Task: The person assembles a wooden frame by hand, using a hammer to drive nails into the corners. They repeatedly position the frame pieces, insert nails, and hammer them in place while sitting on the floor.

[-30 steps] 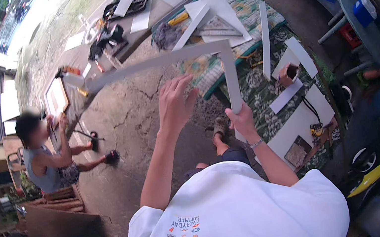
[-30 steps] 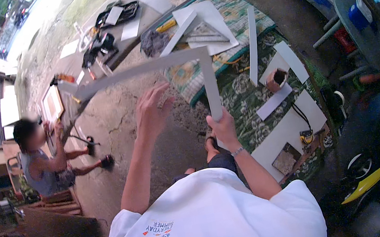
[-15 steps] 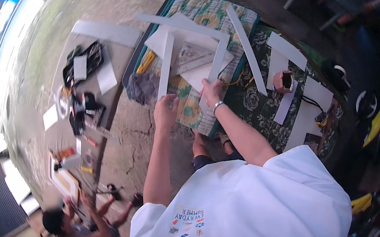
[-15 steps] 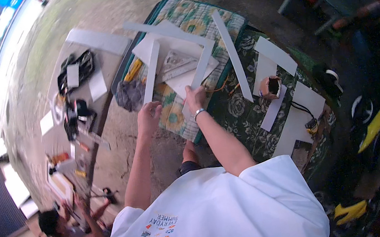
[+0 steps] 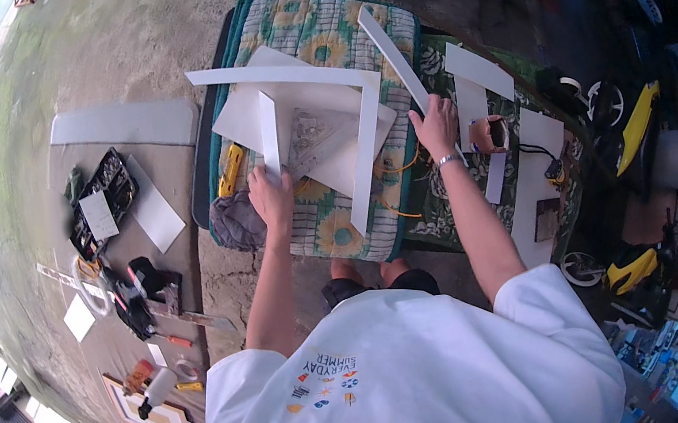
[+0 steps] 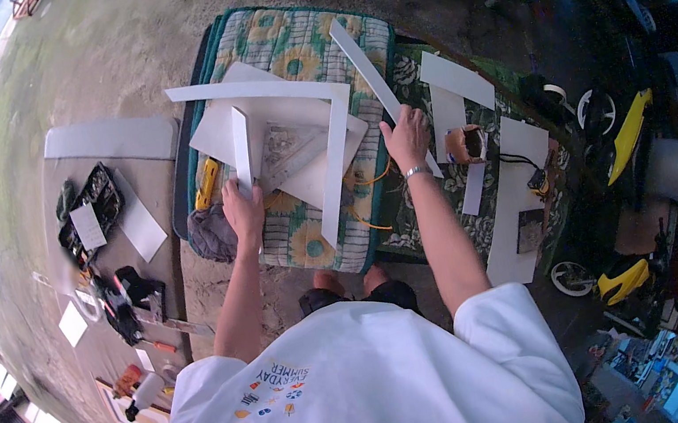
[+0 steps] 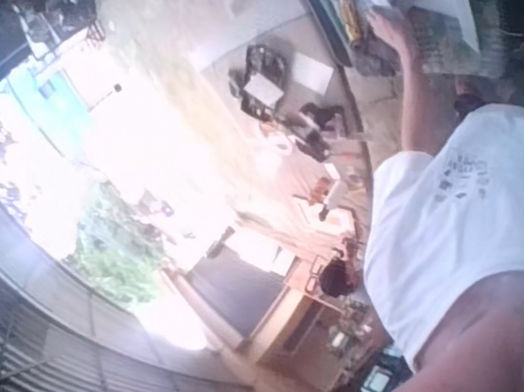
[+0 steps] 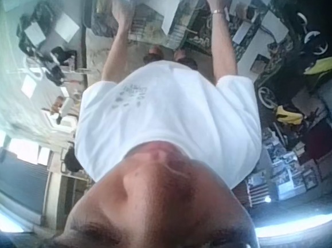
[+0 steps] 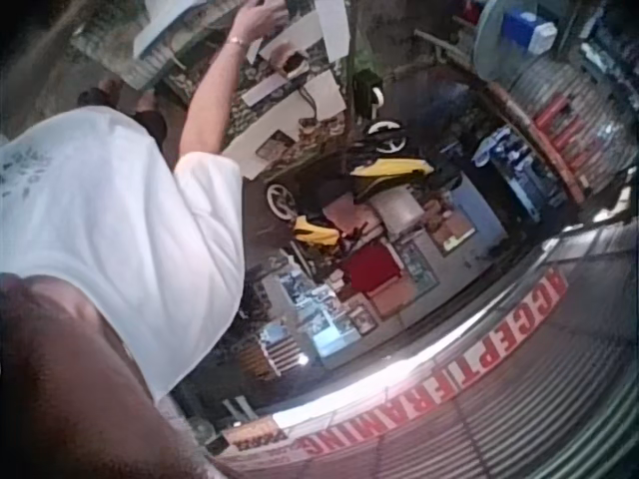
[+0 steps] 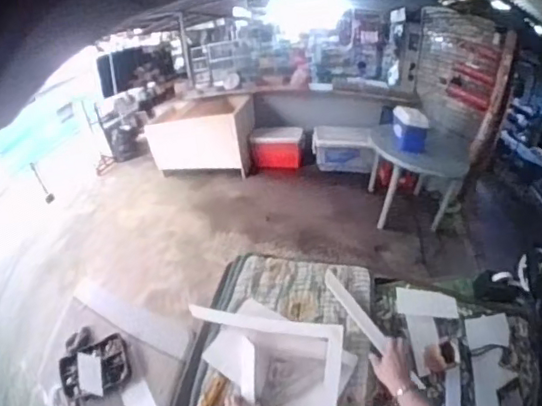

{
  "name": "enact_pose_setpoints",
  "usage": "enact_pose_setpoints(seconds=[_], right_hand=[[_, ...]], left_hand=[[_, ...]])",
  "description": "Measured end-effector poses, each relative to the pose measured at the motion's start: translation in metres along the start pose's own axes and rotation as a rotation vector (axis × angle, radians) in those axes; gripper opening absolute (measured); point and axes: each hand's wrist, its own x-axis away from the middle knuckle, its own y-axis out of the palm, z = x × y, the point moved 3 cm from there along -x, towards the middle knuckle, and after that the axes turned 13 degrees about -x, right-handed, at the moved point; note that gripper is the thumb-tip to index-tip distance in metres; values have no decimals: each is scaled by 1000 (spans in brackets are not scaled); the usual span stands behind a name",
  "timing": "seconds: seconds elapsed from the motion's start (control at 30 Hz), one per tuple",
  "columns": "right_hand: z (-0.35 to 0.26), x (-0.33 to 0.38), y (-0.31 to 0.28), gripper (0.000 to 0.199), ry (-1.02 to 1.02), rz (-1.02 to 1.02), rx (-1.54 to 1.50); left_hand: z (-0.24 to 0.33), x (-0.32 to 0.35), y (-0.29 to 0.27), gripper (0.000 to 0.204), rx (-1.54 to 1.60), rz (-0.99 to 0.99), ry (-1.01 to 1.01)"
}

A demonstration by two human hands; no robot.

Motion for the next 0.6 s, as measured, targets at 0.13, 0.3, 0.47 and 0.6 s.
enact_pose_setpoints(seconds=[0.13, 0.3, 0.47, 0.6], right_hand=[[23, -24, 22, 40, -22, -36, 35], [13, 1, -10, 39, 69, -101, -210], [70, 112, -96, 50, 292, -100, -551], [144, 181, -204, 61, 298, 148, -477]], left_hand=[[-7, 11, -14, 44, 163, -23, 100], [0, 28, -53, 49, 359, -183, 150], [64, 59, -63, 51, 319, -484, 271], [141, 130, -47, 50, 92, -596, 747]])
